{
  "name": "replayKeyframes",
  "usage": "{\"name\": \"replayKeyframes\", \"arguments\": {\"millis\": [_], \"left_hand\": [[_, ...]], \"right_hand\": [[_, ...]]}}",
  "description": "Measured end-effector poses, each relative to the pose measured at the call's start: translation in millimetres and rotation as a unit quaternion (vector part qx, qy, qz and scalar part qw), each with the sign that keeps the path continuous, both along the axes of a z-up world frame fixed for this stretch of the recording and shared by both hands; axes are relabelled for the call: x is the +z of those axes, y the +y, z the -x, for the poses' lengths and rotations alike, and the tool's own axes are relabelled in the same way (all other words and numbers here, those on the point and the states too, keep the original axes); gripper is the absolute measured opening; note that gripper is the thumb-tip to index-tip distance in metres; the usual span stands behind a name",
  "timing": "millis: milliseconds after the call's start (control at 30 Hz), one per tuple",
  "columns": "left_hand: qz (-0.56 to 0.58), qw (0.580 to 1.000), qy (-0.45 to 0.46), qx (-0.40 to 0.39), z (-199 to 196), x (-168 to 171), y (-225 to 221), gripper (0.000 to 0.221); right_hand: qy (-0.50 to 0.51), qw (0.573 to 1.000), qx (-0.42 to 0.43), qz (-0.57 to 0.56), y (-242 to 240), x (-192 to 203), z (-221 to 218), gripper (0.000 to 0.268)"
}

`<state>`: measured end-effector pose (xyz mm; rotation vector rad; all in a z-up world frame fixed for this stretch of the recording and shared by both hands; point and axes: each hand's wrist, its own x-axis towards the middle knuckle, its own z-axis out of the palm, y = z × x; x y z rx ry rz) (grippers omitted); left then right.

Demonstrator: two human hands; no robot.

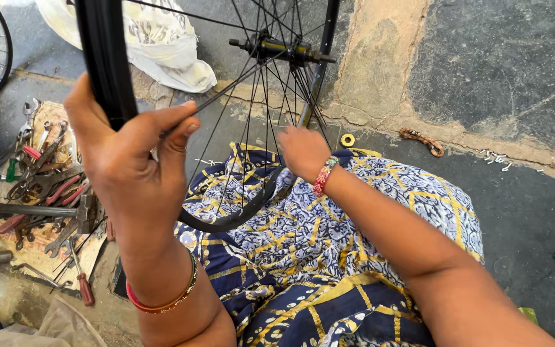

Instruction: The person threads spokes into the hub and through the holes in a bicycle rim, using their hands to position and secure the spokes.

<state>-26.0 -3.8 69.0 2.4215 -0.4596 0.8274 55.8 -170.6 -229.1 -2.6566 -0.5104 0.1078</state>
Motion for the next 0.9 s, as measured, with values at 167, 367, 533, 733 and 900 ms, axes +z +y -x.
{"name": "replayKeyframes", "arguments": {"millis": [167,367,533,733,900], "left_hand": [[-0.022,1.000,-0.012,-0.019,3,2,-11,0.014],[-0.005,1.000,-0.008,-0.030,0,5,-15,0.013],[-0.024,0.999,-0.017,-0.037,-6,3,-9,0.014],[-0.006,0.998,-0.026,-0.055,-16,6,-7,0.013],[-0.020,0.997,-0.027,-0.062,-25,7,-4,0.012]], "right_hand": [[-0.310,0.936,0.049,0.161,-1,74,-40,0.016],[-0.295,0.801,0.129,0.504,10,72,-89,0.021],[-0.299,0.622,0.110,0.716,18,45,-110,0.015],[-0.238,0.589,0.121,0.763,22,61,-109,0.018],[-0.191,0.815,0.121,0.534,23,79,-72,0.037]]}}
